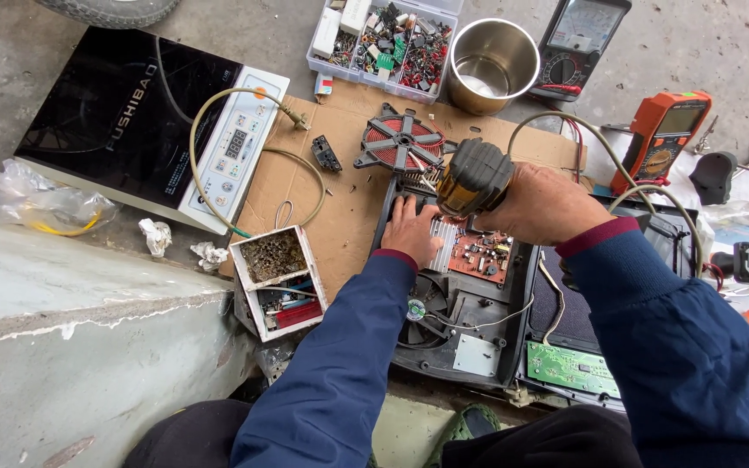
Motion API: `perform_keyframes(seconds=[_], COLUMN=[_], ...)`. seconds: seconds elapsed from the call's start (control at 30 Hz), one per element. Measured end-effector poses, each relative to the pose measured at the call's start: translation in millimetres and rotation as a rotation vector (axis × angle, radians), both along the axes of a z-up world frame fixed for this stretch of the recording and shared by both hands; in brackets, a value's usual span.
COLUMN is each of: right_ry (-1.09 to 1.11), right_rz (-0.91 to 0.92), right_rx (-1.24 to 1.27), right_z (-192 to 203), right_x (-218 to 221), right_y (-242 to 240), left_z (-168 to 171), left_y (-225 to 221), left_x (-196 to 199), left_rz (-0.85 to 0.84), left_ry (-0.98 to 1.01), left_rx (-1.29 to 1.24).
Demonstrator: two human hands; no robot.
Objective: The person is disassembling an induction cooker using a power drill to inspect the internal PCB and components.
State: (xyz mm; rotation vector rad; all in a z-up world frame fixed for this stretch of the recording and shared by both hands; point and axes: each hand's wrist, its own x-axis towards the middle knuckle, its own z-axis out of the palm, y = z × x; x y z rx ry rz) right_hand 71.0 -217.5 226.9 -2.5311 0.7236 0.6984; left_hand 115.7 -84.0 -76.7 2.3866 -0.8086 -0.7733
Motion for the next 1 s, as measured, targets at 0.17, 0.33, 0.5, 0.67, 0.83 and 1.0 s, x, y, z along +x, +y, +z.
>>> perform_keyframes(seconds=[0.17, 0.33, 0.5, 0.67, 0.83, 1.0], right_ry=[-0.003, -0.038, -0.056, -0.058, -0.044, -0.072], right_rz=[-0.006, 0.003, -0.023, -0.042, -0.106, -0.224], right_rx=[0.007, -0.013, 0.014, 0.017, 0.019, 0.089], right_z=[-8, -19, -13, -19, -17, 12], right_x=[-2, -7, -14, -20, -30, -43], right_y=[-8, -17, -12, -18, -14, 4], left_z=[6, 10, 10, 5, 13, 10], left_y=[0, 0, 0, 0, 2, -4], left_x=[1, 4, 3, 4, 1, -10], left_rz=[-0.012, -0.021, -0.018, -0.021, 0.010, 0.092], left_ry=[0.011, 0.024, 0.029, 0.021, 0.012, -0.091], left_rx=[0.030, 0.042, 0.040, 0.040, 0.013, -0.055])
